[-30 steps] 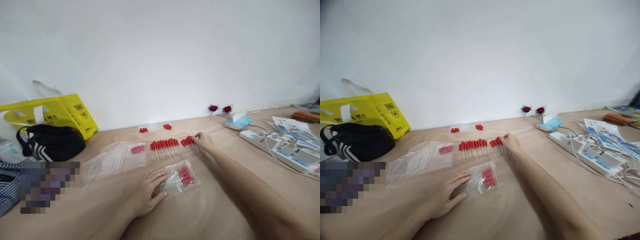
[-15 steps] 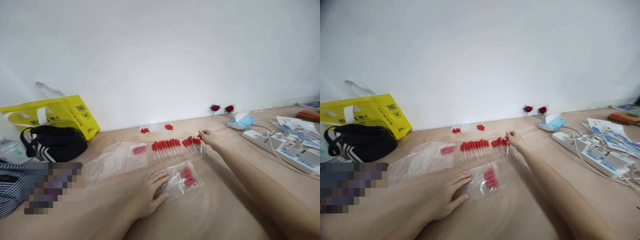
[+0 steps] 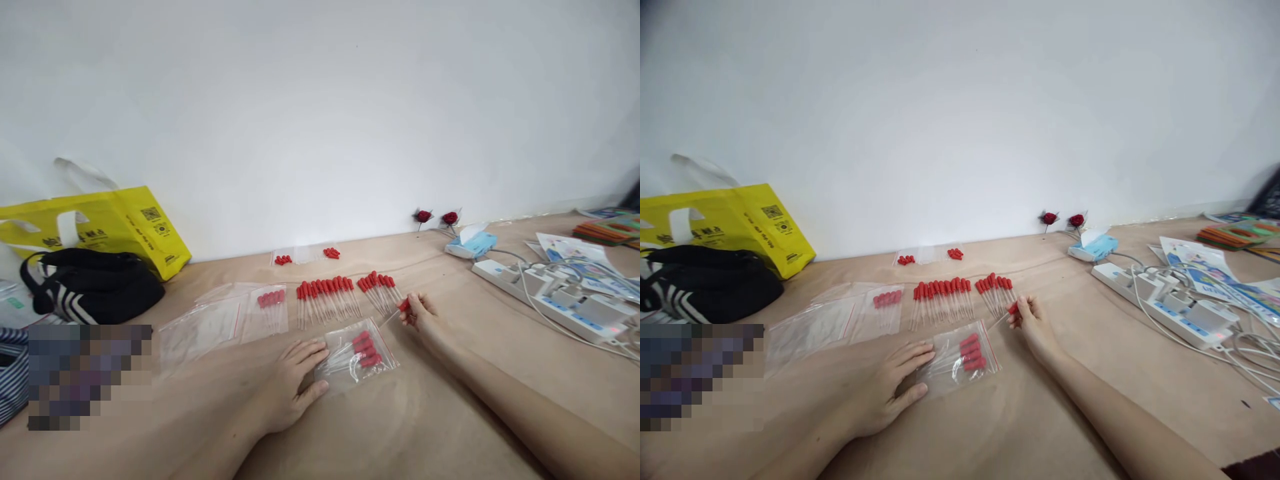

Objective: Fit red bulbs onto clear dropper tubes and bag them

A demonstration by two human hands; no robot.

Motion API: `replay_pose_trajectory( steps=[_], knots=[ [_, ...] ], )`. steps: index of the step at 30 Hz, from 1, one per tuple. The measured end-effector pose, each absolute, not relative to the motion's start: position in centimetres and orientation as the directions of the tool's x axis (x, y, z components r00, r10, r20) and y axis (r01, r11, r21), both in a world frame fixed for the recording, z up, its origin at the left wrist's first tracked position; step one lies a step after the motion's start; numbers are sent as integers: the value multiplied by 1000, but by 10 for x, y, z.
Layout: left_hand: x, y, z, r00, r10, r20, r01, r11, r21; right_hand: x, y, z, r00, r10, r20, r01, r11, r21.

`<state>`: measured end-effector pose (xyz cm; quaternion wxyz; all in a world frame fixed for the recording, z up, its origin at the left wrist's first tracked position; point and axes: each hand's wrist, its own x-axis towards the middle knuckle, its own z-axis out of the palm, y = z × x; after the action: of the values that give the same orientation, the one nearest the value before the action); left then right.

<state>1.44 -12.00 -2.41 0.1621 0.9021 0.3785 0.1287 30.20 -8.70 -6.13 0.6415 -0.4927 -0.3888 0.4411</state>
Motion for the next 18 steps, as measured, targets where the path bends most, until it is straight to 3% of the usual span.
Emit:
replay_pose_trajectory(
  steps=[5,12,18],
  knots=[
    [14,-120,-25,684,719,124,631,-668,394,295,-92,-64,219,976,2,-228,53,-972],
    [15,-119,-24,684,722,105,639,-662,391,285,-105,-57,-156,982,-102,-227,-136,-964],
    [15,-120,-24,682,721,124,629,-665,403,281,-99,-56,-173,973,-152,-183,-183,-966]
  ],
)
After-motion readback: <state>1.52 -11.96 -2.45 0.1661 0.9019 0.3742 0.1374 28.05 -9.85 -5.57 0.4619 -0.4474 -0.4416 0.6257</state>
